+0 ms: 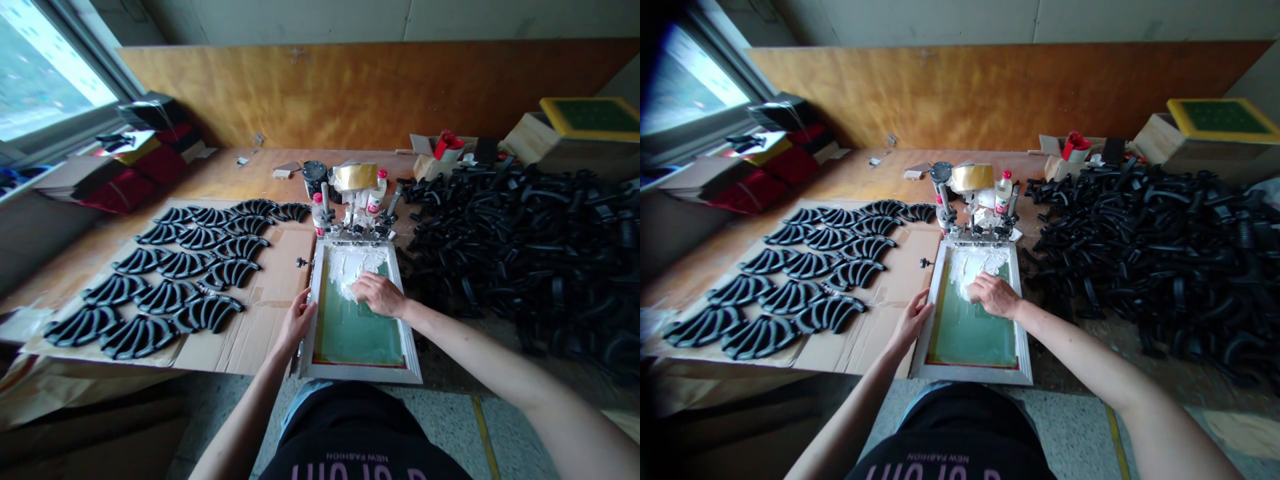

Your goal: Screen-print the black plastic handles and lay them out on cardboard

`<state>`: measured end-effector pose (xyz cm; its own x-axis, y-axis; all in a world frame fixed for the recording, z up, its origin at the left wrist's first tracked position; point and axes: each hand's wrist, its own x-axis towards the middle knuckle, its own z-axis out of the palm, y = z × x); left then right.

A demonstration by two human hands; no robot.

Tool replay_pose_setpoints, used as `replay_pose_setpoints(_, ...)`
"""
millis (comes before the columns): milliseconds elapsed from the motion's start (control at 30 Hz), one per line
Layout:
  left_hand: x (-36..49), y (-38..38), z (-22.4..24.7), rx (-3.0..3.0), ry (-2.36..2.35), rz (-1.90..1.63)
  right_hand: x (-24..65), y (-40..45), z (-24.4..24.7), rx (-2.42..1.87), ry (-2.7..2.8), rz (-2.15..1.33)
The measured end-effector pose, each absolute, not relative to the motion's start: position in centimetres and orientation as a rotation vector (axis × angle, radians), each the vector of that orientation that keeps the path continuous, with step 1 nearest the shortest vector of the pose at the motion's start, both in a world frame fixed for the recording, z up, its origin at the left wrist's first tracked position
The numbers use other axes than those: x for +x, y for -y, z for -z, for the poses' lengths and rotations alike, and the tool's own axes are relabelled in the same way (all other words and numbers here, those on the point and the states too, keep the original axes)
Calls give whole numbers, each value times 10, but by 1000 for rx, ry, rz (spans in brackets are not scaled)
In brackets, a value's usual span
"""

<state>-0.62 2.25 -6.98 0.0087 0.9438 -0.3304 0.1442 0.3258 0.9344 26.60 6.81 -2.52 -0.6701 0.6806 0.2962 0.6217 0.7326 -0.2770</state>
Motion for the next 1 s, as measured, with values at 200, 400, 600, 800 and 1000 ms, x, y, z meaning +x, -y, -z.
replay_pose_setpoints(200, -6, -19, 29, 1044, -1404, -833, 262, -113, -3, -1282, 2330, -287)
replay_pose_setpoints(400, -5, -28, -43, 1104, -1367, -985, 314, -164, -27, -1686, 1915, -108)
replay_pose_setpoints(600, 18, -74, -75, 958, -1042, -1381, 352, -119, 25, -1753, 1838, -134)
replay_pose_setpoints(800, 51, -64, -48, 719, -1118, -1314, 291, -71, 61, -1484, 2261, -254)
replay_pose_setpoints(1000, 66, 0, 33, 553, -1156, -742, 235, -20, 49, -1274, 2326, -252)
